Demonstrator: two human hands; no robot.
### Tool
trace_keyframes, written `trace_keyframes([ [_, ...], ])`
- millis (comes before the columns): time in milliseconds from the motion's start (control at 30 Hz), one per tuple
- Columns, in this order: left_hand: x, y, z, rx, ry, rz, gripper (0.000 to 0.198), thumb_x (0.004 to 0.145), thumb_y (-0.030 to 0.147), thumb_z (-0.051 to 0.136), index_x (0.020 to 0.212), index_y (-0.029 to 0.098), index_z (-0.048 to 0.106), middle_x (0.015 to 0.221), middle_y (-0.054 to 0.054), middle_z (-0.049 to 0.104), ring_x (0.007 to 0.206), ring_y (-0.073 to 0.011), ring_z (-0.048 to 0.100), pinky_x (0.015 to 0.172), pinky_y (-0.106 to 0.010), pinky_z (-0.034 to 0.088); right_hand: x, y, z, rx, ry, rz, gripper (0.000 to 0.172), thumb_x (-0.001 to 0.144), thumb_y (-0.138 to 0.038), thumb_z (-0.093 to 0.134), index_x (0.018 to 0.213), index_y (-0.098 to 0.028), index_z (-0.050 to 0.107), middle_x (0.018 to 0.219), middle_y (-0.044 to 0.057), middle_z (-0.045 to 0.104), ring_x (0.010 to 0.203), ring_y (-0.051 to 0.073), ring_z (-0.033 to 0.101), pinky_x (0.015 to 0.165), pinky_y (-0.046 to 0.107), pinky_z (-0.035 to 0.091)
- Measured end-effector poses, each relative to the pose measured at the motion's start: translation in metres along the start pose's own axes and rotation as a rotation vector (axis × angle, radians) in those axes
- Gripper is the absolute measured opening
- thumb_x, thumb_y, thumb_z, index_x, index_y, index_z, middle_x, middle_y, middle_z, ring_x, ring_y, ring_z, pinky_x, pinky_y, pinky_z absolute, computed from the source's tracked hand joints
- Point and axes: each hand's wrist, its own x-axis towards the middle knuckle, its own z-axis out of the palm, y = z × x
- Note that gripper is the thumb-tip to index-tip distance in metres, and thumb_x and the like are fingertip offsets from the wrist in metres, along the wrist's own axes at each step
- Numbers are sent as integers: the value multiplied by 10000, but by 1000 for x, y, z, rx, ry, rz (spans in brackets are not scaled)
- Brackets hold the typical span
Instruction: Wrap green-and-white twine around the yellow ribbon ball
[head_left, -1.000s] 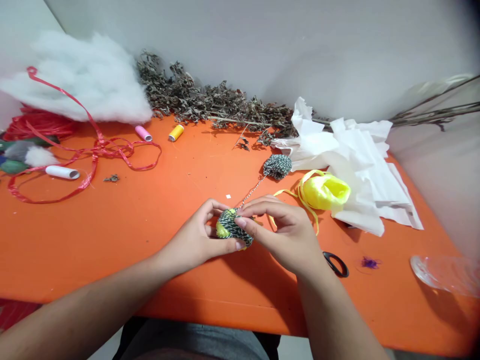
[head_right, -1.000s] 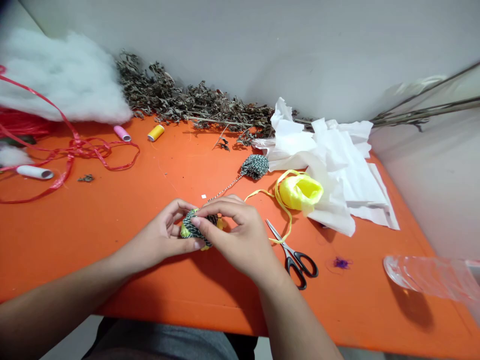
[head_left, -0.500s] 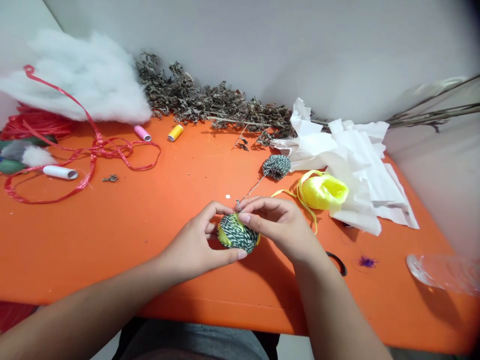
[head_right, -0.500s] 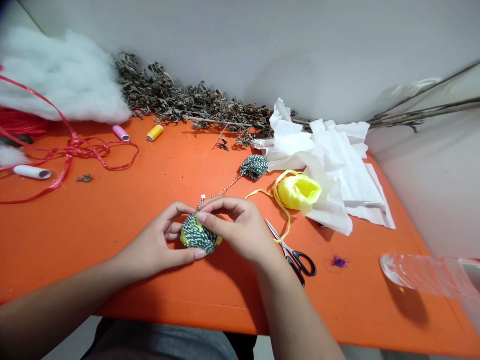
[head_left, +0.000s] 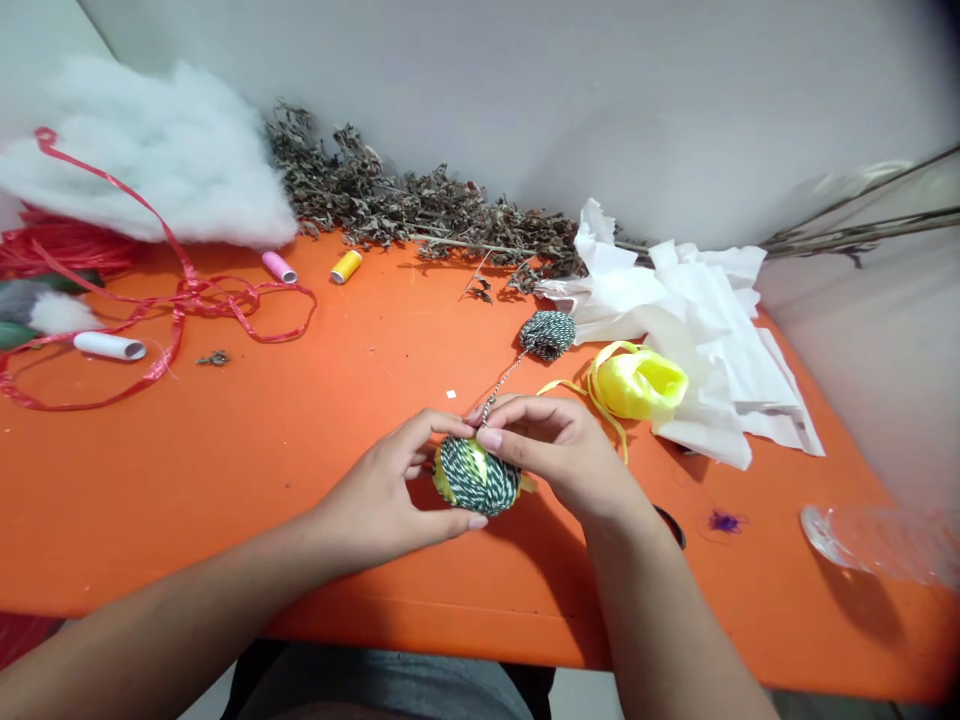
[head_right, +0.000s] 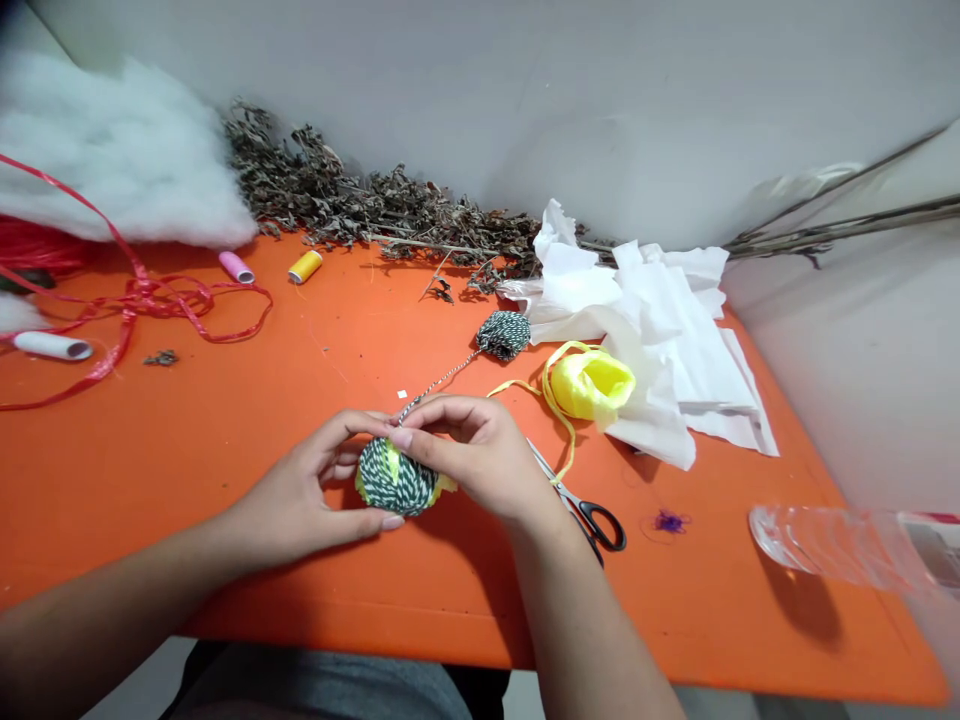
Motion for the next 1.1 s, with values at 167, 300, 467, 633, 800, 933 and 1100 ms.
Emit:
trace_keyframes([
  [167, -1, -6, -3, 113, -20, 161, 517, 763, 239, 825, 1184, 334, 541, 1392, -35, 565, 1240, -245, 612, 993, -405, 542, 0, 0, -1, 18, 1, -31, 96, 736, -274, 872, 757, -231, 788, 919, 41, 748, 857, 164, 682, 756, 305, 564],
  [300, -2, -7, -2, 141, -6, 180, 593, 775, 245, 818, 1252, 365, 487, 1406, -35, 558, 1247, -247, 609, 989, -403, 548, 0, 0, 1, 29, 18, -16, 111, 728, -284, 878, 746, -226, 785, 866, 31, 730, 788, 147, 668, 692, 283, 557],
  [467, -3, -4, 1, 96, 14, 111, 652, 787, 263, 813, 1309, 373, 437, 1401, -41, 562, 1233, -241, 616, 967, -388, 560, 0, 0, 3, 55, 37, -28, 109, 734, -270, 871, 736, -212, 779, 857, 26, 707, 761, 126, 656, 663, 249, 554],
  [633, -2, -6, -2, 112, -25, 112, 616, 779, 254, 820, 1280, 362, 479, 1435, -46, 541, 1263, -258, 598, 972, -410, 560, 0, 1, 2, 21, 30, -55, 112, 724, -279, 877, 742, -222, 782, 891, 35, 706, 804, 150, 664, 697, 284, 572],
  [800, -3, -6, -2, 104, -21, 145, 590, 801, 214, 788, 1278, 394, 492, 1510, -31, 454, 1381, -277, 490, 988, -412, 546, -1, 3, -1, 5, 19, -90, 70, 750, -253, 855, 749, -236, 787, 929, 38, 708, 908, 167, 666, 782, 305, 571],
  [933, -1, -3, -1, -72, 5, 16, 672, 739, 272, 852, 1283, 366, 469, 1566, -62, 378, 1393, -306, 469, 1014, -438, 525, -1, 5, 3, -60, 24, -139, 46, 786, -250, 832, 793, -246, 787, 942, 37, 705, 908, 171, 664, 806, 327, 560],
  [1100, 4, 1, -1, -263, 83, -120, 669, 734, 317, 855, 1254, 292, 434, 1429, -108, 522, 1313, -282, 552, 1062, -445, 486, -1, 7, 13, -176, 20, -210, 43, 789, -213, 818, 793, -233, 781, 880, 31, 695, 906, 177, 662, 877, 354, 538],
])
